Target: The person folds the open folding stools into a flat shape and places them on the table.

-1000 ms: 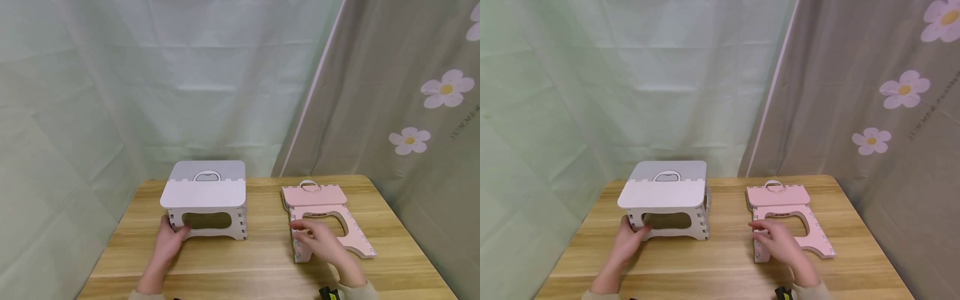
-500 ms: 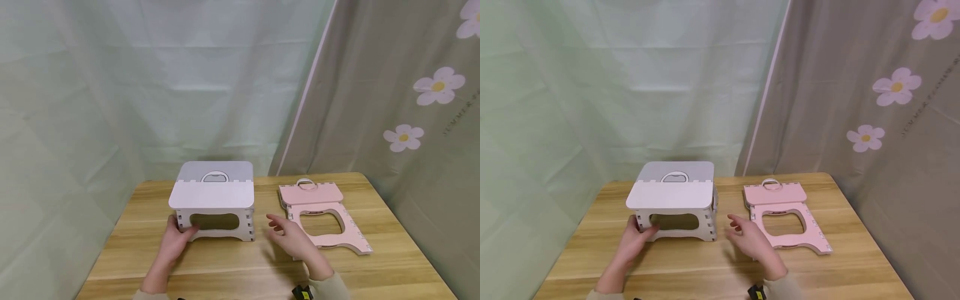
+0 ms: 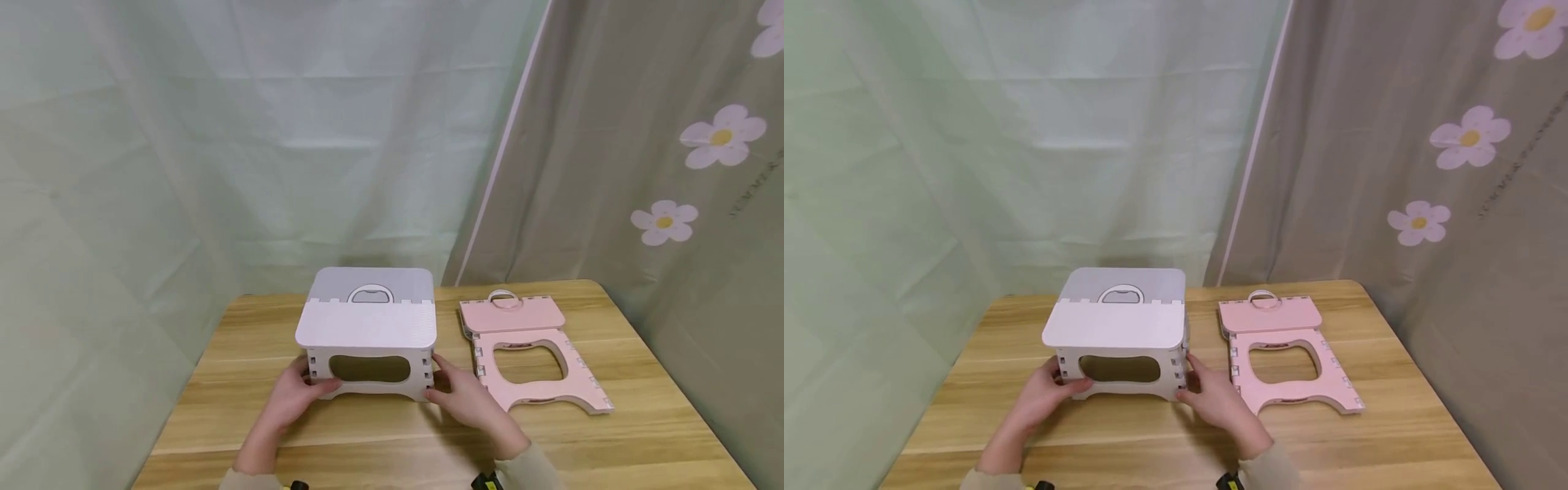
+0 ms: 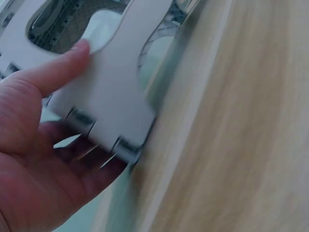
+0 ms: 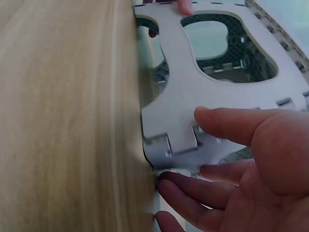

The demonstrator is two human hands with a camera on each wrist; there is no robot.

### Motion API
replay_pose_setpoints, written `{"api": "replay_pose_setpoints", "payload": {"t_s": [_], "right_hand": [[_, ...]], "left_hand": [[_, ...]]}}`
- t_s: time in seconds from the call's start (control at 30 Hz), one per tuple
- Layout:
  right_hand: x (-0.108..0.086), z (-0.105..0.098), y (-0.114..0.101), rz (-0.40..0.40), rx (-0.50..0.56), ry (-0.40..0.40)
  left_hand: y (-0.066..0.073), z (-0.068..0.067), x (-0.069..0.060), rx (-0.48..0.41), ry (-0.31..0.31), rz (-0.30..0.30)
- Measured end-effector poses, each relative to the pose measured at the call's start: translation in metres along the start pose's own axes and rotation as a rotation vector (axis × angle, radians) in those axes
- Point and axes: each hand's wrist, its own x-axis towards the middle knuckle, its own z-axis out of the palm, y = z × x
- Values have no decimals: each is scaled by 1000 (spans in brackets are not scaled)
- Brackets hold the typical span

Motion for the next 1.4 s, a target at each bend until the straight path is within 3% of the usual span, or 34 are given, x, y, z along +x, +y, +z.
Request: {"api": "replay_pose_setpoints", "payload": {"t_s": [0.2,0.43,0.67,0.87,1.07,1.4], "right_hand": [[0,1,-2,22,11,23],[-1,3,0,23,63,20],[-1,6,3,34,18,39],[-2,10,3,48,-56,75],[-4,17,-2,64,-49,105],[-2,20,-3,73,-78,120]], "left_hand": [[0,-7,0,81,-66,38],[0,-11,-2,180,-78,20],[-4,-9,0,134,-116,43],[-5,-6,0,114,-107,14],[-7,-9,-4,75,-117,1],[-7,-10,1,117,-108,15]]}}
